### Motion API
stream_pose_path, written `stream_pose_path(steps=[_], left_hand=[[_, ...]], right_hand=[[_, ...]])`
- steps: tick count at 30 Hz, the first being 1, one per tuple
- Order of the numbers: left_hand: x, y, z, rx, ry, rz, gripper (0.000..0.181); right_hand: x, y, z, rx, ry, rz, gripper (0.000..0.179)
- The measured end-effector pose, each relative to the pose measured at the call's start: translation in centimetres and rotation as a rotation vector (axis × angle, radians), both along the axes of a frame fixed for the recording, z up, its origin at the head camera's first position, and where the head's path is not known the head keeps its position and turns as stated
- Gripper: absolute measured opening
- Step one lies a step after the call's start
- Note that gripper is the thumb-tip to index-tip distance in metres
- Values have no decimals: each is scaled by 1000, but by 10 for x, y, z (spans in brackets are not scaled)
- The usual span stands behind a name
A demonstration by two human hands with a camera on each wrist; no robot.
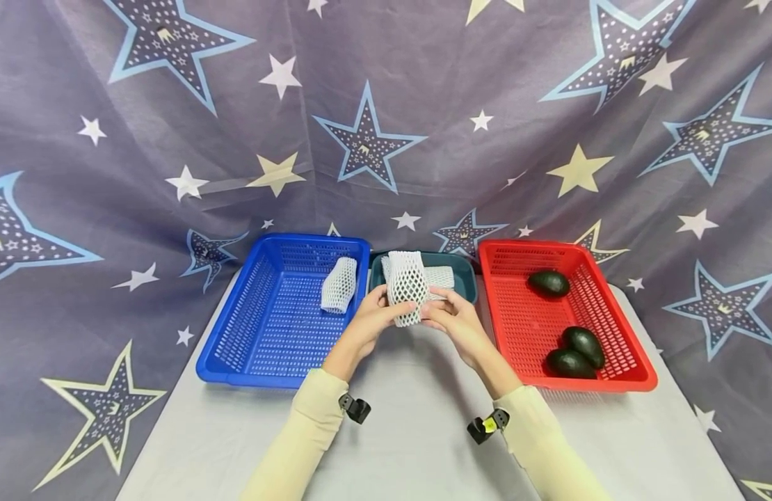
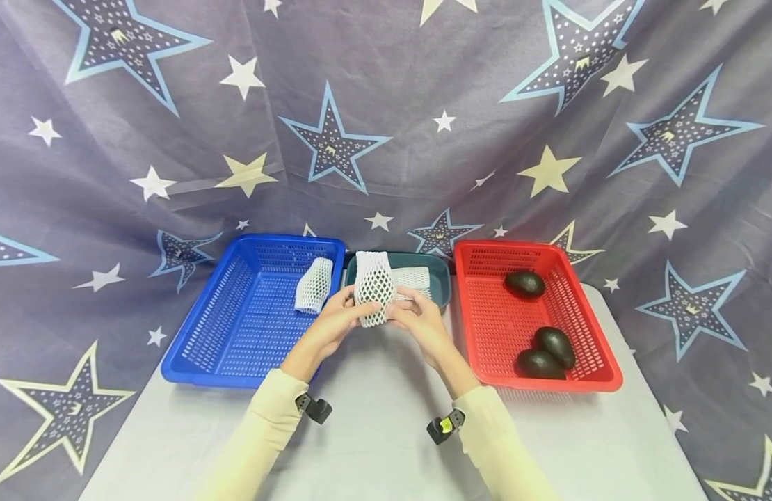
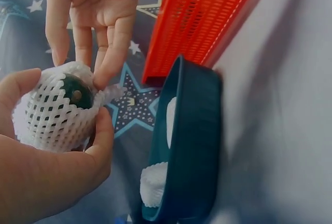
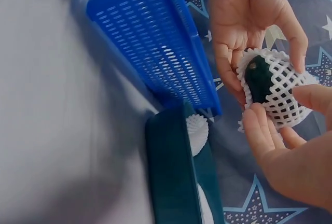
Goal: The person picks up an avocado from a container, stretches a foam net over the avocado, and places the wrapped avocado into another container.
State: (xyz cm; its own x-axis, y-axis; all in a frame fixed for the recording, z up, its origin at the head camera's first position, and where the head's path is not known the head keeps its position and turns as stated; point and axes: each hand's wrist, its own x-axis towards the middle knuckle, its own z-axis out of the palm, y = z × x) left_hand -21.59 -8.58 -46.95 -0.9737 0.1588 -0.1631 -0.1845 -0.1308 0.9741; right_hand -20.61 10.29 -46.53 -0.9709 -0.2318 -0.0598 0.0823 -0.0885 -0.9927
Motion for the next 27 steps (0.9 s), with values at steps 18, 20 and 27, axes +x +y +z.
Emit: stream_pose_path(steps=[18,20,27], left_hand=[[-26,-86,49,-38,56,164,75],[-29,-95,51,-78,42,195,81],[-45,-123,46,-175,-41,304,91]], right_hand=[[-6,-78,-4,111,-45,65,44],[-4,-88,-9,134,-73,74,48],[-3,-113,-24,154,-154,140,53]])
